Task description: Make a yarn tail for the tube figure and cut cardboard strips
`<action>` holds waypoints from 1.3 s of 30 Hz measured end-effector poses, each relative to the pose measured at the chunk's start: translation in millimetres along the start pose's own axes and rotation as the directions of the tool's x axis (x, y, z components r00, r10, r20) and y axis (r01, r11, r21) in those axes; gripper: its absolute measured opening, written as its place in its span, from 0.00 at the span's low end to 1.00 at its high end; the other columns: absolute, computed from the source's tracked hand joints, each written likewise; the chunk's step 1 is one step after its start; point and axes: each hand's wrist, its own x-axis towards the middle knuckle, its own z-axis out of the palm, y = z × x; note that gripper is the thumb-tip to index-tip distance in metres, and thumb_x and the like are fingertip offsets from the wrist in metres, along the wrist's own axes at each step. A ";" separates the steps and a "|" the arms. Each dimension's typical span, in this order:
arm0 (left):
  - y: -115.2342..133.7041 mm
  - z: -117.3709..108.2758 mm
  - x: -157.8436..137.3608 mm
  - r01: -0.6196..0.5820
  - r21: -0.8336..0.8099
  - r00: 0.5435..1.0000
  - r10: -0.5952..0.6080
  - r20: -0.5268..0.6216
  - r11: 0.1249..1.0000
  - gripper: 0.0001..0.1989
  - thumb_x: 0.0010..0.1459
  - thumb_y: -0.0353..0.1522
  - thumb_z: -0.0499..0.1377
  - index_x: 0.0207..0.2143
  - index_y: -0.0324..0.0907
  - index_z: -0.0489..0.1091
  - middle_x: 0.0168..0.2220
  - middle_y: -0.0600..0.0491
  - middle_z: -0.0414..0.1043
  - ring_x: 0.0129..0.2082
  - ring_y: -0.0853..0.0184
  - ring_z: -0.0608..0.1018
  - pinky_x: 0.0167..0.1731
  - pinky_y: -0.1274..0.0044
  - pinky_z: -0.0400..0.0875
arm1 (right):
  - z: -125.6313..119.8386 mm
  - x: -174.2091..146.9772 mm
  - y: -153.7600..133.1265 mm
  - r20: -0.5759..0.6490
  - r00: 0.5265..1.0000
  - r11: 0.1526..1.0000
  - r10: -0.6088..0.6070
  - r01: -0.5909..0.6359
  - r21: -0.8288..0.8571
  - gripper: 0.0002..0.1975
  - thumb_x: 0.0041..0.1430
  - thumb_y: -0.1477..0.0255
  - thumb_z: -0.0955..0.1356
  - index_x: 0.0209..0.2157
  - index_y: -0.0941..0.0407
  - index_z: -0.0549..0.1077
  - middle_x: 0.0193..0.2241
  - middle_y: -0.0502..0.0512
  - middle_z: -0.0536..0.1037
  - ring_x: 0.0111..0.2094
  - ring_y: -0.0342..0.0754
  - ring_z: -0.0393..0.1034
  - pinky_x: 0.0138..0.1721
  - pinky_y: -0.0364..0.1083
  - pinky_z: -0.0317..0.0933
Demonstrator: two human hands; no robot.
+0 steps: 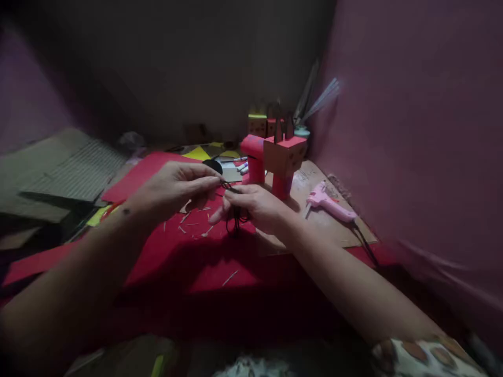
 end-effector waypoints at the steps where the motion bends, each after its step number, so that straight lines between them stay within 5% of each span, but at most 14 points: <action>1: 1.0 1.7 1.4 -0.001 0.006 1.000 0.000 0.021 1.000 0.06 0.56 0.29 0.56 0.30 0.35 0.71 0.16 0.59 0.65 0.12 0.80 0.64 0.11 0.87 0.56 | 0.5 0.4 -0.1 0.007 1.000 1.000 -0.008 0.008 -0.018 0.11 0.60 0.68 0.65 0.27 0.60 0.71 0.25 0.55 0.78 0.30 0.45 0.73 0.36 0.43 0.60; 7: -0.6 5.1 7.7 -0.016 0.010 1.000 0.016 0.020 1.000 0.09 0.54 0.26 0.57 0.22 0.36 0.68 0.13 0.60 0.62 0.12 0.81 0.62 0.11 0.87 0.54 | 4.5 4.1 -5.1 -0.009 1.000 0.977 0.029 -0.031 -0.210 0.12 0.61 0.69 0.63 0.28 0.60 0.71 0.23 0.54 0.77 0.23 0.40 0.68 0.27 0.41 0.58; 15: -19.1 0.6 8.7 -0.015 -0.117 1.000 0.017 0.012 0.993 0.08 0.55 0.32 0.58 0.25 0.37 0.67 0.15 0.60 0.63 0.13 0.79 0.62 0.13 0.87 0.55 | 8.0 8.9 0.1 -0.063 0.998 0.960 -0.009 -0.009 -0.279 0.13 0.64 0.70 0.60 0.27 0.58 0.67 0.16 0.49 0.71 0.18 0.38 0.64 0.23 0.39 0.56; 24: -33.1 -4.5 11.8 0.009 -0.120 0.993 0.005 0.118 0.993 0.01 0.52 0.25 0.58 0.29 0.37 0.68 0.21 0.55 0.70 0.19 0.76 0.69 0.21 0.83 0.63 | 3.7 8.2 8.0 -0.055 0.998 0.956 0.019 -0.034 -0.292 0.10 0.63 0.72 0.61 0.29 0.59 0.69 0.17 0.48 0.72 0.19 0.38 0.64 0.22 0.38 0.54; 30: -33.4 -6.1 10.0 -0.002 -0.085 0.993 0.012 0.121 0.996 0.05 0.54 0.30 0.58 0.28 0.37 0.69 0.19 0.57 0.67 0.20 0.76 0.68 0.20 0.83 0.62 | 3.3 8.4 10.5 0.003 1.000 0.979 0.012 -0.011 -0.204 0.12 0.63 0.68 0.61 0.35 0.60 0.73 0.23 0.53 0.77 0.28 0.41 0.69 0.33 0.41 0.58; 39: -33.7 -5.4 9.1 0.015 -0.042 0.995 -0.011 0.104 0.999 0.09 0.56 0.34 0.57 0.27 0.37 0.70 0.19 0.56 0.68 0.20 0.76 0.67 0.18 0.83 0.61 | 3.3 5.3 10.2 0.068 0.991 0.988 0.119 -0.125 0.088 0.08 0.59 0.71 0.64 0.37 0.62 0.71 0.24 0.56 0.79 0.27 0.43 0.72 0.33 0.41 0.61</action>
